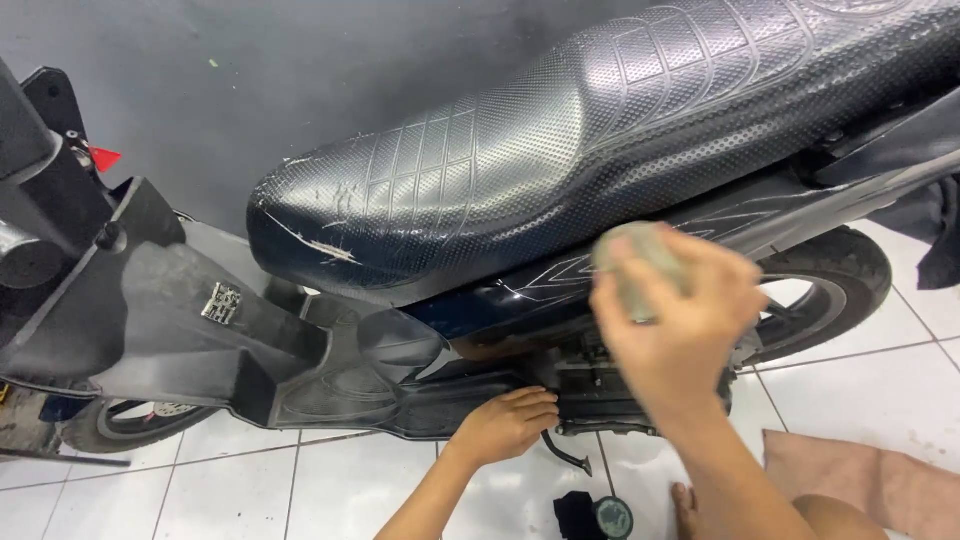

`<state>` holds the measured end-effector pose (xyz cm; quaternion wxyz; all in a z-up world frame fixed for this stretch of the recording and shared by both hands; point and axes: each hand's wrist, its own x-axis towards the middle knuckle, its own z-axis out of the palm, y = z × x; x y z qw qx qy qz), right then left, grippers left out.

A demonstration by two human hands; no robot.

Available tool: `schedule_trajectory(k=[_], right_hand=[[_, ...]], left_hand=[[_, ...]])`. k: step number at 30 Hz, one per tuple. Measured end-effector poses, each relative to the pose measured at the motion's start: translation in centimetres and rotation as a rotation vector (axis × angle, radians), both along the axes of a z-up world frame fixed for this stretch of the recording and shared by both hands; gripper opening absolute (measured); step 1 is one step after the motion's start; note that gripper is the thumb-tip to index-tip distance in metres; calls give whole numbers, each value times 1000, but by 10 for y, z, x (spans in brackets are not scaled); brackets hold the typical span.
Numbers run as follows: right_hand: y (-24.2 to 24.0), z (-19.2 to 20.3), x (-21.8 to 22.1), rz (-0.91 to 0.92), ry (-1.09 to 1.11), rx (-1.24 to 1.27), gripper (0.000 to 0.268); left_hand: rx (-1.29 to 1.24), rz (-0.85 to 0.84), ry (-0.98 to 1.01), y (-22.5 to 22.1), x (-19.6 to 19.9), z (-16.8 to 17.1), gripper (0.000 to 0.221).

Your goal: The person sits on the floor and uses a round polishing pad to rub the side panel of a black motorcycle. The hands move the pad in circular motions along the bodywork near the seat and rear wheel.

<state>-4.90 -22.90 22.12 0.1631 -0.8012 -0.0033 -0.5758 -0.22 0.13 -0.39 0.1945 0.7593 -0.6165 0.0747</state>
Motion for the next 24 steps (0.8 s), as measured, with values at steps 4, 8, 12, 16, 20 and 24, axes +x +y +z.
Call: schedule_trajectory(k=[4,8,12,16,20,24], right_hand=[[15,-6,4,-13,6,-10,21],[19,-1,1,63,48,-89,19],[18,-7,4,36,16,-3,24],[39,-13,-3,118,96,-79,21],[30,-10,-1,84,36,29,27],[48,-15,0,137,92,-80,26]], left_hand=[[-43,-2,-30,-2,0,5,18],[-50,-22,-25,-3,1,0,18],[-62,-22,-42,-3,0,6,17],[-79,-23,-45,-4,-1,5,20],[-85,-17,-35,-1,1,2,20],[-125,-11,-58,-3,-1,4,19]])
